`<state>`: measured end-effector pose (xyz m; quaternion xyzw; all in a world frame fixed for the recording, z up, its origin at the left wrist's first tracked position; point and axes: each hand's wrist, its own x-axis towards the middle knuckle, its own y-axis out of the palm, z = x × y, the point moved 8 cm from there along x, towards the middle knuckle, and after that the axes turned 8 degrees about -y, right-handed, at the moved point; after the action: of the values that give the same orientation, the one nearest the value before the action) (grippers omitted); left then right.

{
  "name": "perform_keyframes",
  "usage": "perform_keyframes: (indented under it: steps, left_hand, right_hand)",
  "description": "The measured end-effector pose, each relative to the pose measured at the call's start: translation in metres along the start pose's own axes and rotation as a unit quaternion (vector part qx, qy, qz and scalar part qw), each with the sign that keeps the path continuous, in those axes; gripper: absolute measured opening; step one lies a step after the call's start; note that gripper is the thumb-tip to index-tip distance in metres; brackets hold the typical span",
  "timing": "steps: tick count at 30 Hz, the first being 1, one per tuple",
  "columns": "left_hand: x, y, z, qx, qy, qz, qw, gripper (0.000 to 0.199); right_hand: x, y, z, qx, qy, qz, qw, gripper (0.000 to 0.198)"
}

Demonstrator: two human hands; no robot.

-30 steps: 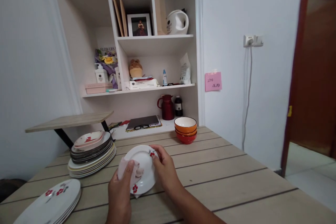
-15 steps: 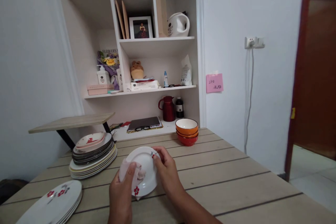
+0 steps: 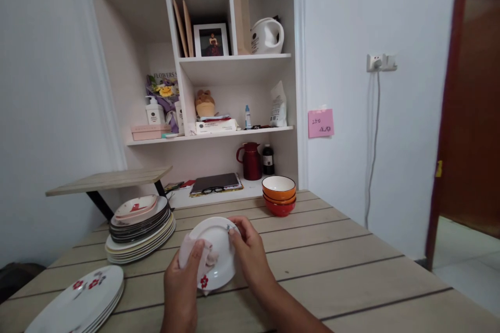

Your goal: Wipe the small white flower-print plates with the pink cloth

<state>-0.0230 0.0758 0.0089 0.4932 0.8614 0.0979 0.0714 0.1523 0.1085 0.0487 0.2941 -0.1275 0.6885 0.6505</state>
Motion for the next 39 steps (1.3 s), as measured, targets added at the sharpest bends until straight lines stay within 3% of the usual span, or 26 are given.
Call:
perform_keyframes:
  steps: [3,8,11,24,34,39]
  left_hand:
    - [-0.002,0.005,-0.004,0.010,0.017,0.017,1.000,0.047]
    - [-0.008,0.015,-0.009,0.059,0.057,0.059,0.995,0.044]
    - [-0.011,0.022,-0.008,0.059,0.058,0.097,0.992,0.042]
    - [-0.006,0.026,-0.005,0.008,0.015,0.126,0.992,0.042]
    - [-0.005,0.029,0.014,-0.040,-0.032,0.115,0.992,0.057]
    - [0.000,0.025,0.018,-0.051,-0.029,0.104,0.993,0.057]
  right_hand:
    - [0.002,-0.001,0.001,-0.028,0.008,0.032,0.999,0.026]
    - [0.005,0.001,0.012,-0.081,0.029,0.161,0.983,0.026]
    - [0.007,-0.003,0.019,-0.097,0.039,0.190,0.976,0.023]
    - [-0.002,0.000,0.007,-0.025,0.063,0.081,0.994,0.024]
    - [-0.009,-0.004,0.000,0.093,0.090,-0.068,0.989,0.028]
    - [-0.004,-0.004,0.000,-0.006,0.067,-0.024,0.997,0.028]
